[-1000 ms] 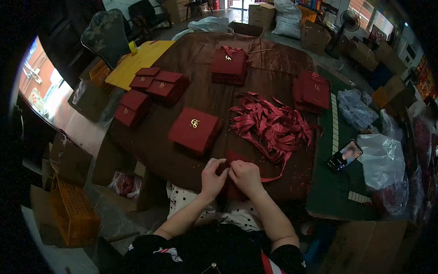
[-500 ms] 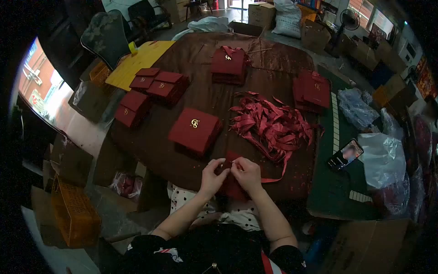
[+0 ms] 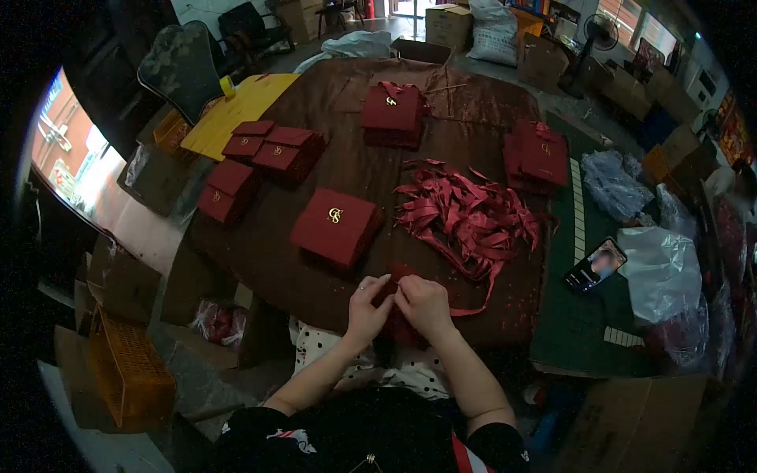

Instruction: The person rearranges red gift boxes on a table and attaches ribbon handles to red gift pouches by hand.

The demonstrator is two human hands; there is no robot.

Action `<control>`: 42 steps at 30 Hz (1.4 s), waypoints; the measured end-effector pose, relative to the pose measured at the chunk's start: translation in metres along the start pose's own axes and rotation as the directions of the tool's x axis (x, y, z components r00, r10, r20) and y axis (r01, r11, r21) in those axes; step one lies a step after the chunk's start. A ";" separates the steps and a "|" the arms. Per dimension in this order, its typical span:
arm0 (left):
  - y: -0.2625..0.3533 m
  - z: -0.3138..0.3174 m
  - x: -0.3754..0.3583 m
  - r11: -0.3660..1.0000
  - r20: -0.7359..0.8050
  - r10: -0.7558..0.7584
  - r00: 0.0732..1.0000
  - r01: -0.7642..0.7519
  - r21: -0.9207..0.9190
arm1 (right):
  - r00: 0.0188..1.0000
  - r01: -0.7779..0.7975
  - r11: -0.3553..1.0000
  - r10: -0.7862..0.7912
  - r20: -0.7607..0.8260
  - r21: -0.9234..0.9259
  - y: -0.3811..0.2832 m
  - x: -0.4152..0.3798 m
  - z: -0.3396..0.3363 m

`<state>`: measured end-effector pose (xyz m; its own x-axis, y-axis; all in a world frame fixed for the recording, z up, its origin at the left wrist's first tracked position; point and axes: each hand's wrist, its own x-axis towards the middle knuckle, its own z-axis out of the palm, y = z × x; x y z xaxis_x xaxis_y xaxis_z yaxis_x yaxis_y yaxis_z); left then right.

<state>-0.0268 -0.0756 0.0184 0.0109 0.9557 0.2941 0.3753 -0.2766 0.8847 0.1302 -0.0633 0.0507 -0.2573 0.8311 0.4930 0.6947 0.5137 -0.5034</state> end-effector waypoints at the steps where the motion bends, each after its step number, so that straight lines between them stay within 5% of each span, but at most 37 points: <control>1: 0.000 0.000 0.000 1.000 0.001 -0.001 1.000 0.001 0.000 | 1.000 -0.002 1.000 0.002 0.001 0.001 0.000 0.001 -0.001; 7: 0.004 0.004 -0.003 0.999 -0.035 -0.017 0.999 0.018 0.046 | 0.997 -0.011 1.000 0.009 0.083 0.025 0.001 0.001 0.000; 9: 0.007 0.003 -0.006 0.996 -0.037 0.025 0.999 -0.022 0.081 | 0.951 -0.305 0.929 0.287 0.111 0.211 -0.003 0.001 0.001; 13: 0.007 0.002 -0.005 0.987 0.004 0.091 0.996 -0.090 0.135 | 0.957 -0.289 0.941 0.283 0.060 0.176 0.000 -0.002 0.011; 15: -0.001 -0.002 0.004 0.996 0.052 0.034 0.998 -0.029 -0.084 | 0.976 -0.206 0.968 0.213 -0.039 0.145 0.000 -0.002 0.010; 16: -0.002 -0.006 0.009 0.977 0.146 -0.099 0.984 0.124 -0.174 | 0.976 -0.206 0.968 0.214 -0.040 0.146 -0.001 -0.001 0.006; 17: -0.004 -0.010 0.015 0.977 0.146 -0.097 0.984 0.122 -0.175 | 0.971 -0.218 0.966 0.229 -0.066 0.142 -0.002 0.001 -0.001; 19: -0.004 -0.016 0.024 0.504 0.498 -0.348 0.794 0.607 -0.615 | 0.957 -0.255 0.948 0.276 -0.089 0.191 0.002 0.000 -0.009; 21: -0.005 -0.014 0.029 0.635 0.504 -0.305 0.808 0.567 -0.525 | 0.947 -0.292 0.930 0.313 -0.068 0.222 0.010 -0.004 -0.009; 23: 0.011 -0.009 0.034 0.954 0.389 -0.222 0.894 0.282 -0.104 | 0.935 -0.327 0.911 0.350 -0.052 0.253 0.016 -0.008 -0.008; 24: 0.007 -0.002 0.038 0.998 0.300 -0.039 0.953 0.021 0.062 | 0.926 -0.352 0.894 0.375 -0.034 0.276 0.018 -0.009 -0.009; 30: 0.012 0.007 0.055 0.943 0.379 0.207 0.902 -0.287 0.166 | 0.920 -0.378 0.885 0.393 0.001 0.273 0.036 -0.022 -0.019; 35: 0.029 -0.008 0.038 0.932 0.187 0.125 0.974 -0.180 0.316 | 0.919 -0.394 0.918 0.392 -0.048 -0.038 0.047 -0.028 -0.024; 38: 0.047 -0.035 0.017 0.977 0.113 0.074 0.991 -0.094 0.191 | 0.905 -0.425 0.903 0.421 -0.062 -0.067 0.048 -0.030 -0.023; 41: 0.050 -0.039 0.006 0.990 -0.006 -0.136 0.991 0.136 -0.041 | 0.900 -0.436 0.897 0.434 -0.046 -0.070 0.041 -0.028 -0.020; 42: 0.044 -0.038 0.011 0.993 -0.061 -0.108 0.992 0.111 0.044 | 0.909 -0.416 0.907 0.413 -0.053 -0.072 0.036 -0.028 -0.020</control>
<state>-0.0450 -0.0810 0.0740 -0.0867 0.9720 0.2182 0.4146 -0.1640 0.8951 0.1760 -0.0718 0.0329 0.0881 0.9565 0.2781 0.7855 0.1050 -0.6099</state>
